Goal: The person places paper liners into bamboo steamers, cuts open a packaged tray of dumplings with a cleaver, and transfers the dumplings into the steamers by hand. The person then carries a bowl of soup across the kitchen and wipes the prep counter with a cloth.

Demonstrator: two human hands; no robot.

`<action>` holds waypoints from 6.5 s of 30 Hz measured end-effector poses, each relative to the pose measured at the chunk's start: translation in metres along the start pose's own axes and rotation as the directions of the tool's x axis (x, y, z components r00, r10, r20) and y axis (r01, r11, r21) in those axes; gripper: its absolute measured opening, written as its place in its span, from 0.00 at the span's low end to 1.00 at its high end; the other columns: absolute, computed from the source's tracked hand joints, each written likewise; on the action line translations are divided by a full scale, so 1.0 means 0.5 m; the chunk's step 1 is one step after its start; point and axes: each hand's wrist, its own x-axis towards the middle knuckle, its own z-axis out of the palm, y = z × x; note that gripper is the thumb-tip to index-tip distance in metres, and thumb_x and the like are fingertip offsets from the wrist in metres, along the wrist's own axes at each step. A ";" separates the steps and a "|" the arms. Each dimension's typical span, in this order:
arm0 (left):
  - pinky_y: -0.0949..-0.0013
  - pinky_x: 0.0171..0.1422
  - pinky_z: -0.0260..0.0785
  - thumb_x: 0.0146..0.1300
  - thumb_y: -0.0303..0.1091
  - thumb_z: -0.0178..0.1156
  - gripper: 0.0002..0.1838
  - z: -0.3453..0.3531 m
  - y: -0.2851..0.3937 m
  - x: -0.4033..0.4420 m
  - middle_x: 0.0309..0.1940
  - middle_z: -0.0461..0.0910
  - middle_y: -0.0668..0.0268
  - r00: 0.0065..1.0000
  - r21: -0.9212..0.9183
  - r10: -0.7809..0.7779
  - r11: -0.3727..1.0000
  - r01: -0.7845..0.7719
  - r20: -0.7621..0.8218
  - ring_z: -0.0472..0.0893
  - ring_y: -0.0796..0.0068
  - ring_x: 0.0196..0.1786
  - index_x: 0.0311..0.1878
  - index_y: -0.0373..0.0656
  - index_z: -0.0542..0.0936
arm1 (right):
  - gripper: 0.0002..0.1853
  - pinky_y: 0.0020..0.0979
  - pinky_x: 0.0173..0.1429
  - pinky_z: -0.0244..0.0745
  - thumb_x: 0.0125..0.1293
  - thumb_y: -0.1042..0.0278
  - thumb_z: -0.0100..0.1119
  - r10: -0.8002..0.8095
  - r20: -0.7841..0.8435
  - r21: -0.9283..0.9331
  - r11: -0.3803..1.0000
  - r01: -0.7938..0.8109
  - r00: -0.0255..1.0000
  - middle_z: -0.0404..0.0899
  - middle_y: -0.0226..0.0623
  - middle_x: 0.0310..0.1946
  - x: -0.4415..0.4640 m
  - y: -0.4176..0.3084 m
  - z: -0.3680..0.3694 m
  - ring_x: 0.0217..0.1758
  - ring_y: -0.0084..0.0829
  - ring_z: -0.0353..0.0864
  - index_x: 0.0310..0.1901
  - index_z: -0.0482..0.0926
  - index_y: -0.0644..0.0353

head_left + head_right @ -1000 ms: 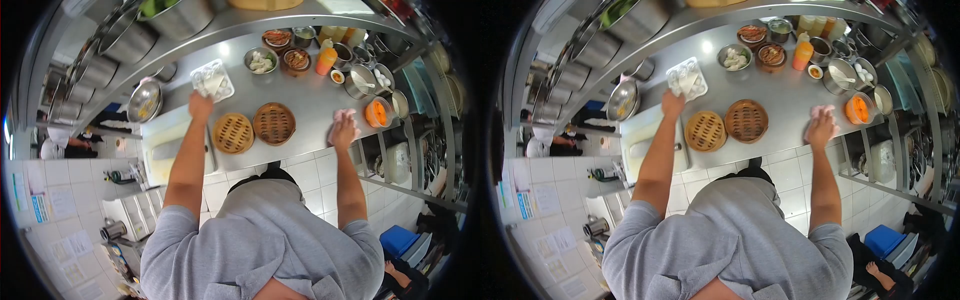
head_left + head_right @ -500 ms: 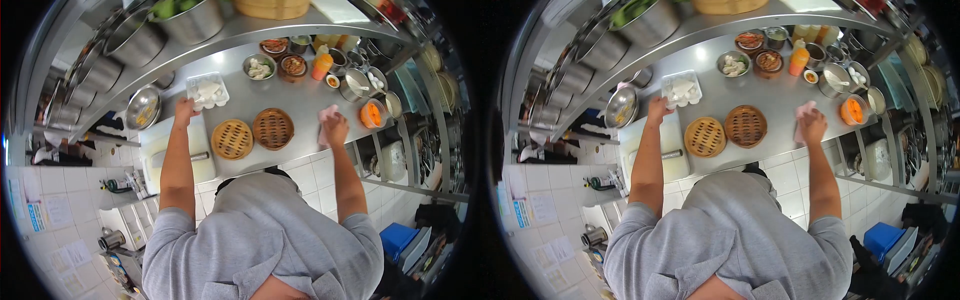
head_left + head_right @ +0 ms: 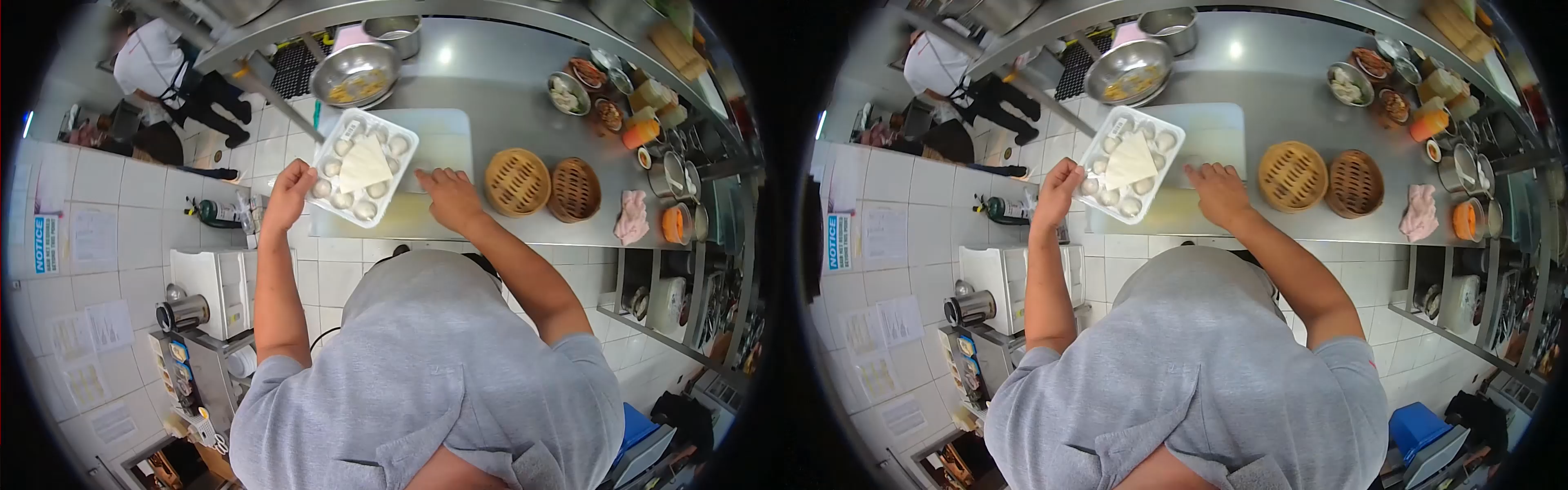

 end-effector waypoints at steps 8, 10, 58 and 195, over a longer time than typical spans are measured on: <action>0.74 0.44 0.62 0.87 0.36 0.62 0.14 -0.118 -0.102 -0.105 0.33 0.74 0.79 0.998 -0.126 -0.038 0.992 0.030 -0.054 0.68 0.88 0.38 0.39 0.43 0.76 | 0.20 0.56 0.59 0.85 0.76 0.67 0.57 0.330 0.164 -0.272 0.921 -0.279 0.930 0.89 0.52 0.53 0.052 -0.032 -0.073 0.57 0.53 0.91 0.65 0.82 0.61; 0.73 0.43 0.63 0.87 0.36 0.62 0.15 -0.114 -0.124 -0.117 0.33 0.73 0.78 0.995 -0.125 -0.049 0.991 0.038 -0.092 0.68 0.87 0.38 0.39 0.43 0.76 | 0.17 0.57 0.58 0.85 0.76 0.66 0.58 0.362 0.186 -0.300 0.906 -0.298 0.914 0.90 0.52 0.51 0.059 -0.037 -0.141 0.55 0.55 0.91 0.62 0.82 0.61; 0.44 0.60 0.84 0.66 0.35 0.72 0.22 0.195 -0.152 0.121 0.49 0.93 0.44 0.918 0.325 -0.138 0.907 0.268 -0.372 0.92 0.40 0.53 0.61 0.37 0.86 | 0.15 0.52 0.61 0.88 0.74 0.70 0.57 0.006 0.561 -0.420 0.864 0.278 0.828 0.94 0.47 0.50 0.371 -0.078 -0.285 0.57 0.51 0.94 0.54 0.92 0.59; 0.58 0.84 0.61 0.81 0.30 0.66 0.04 0.088 -0.078 -0.024 0.70 0.80 0.60 0.985 -0.004 0.170 0.985 -0.170 0.010 0.74 0.64 0.76 0.49 0.45 0.80 | 0.31 0.60 0.61 0.85 0.81 0.68 0.55 0.139 0.037 -0.221 0.967 -0.127 0.990 0.82 0.59 0.64 0.091 -0.041 -0.021 0.58 0.63 0.89 0.84 0.68 0.59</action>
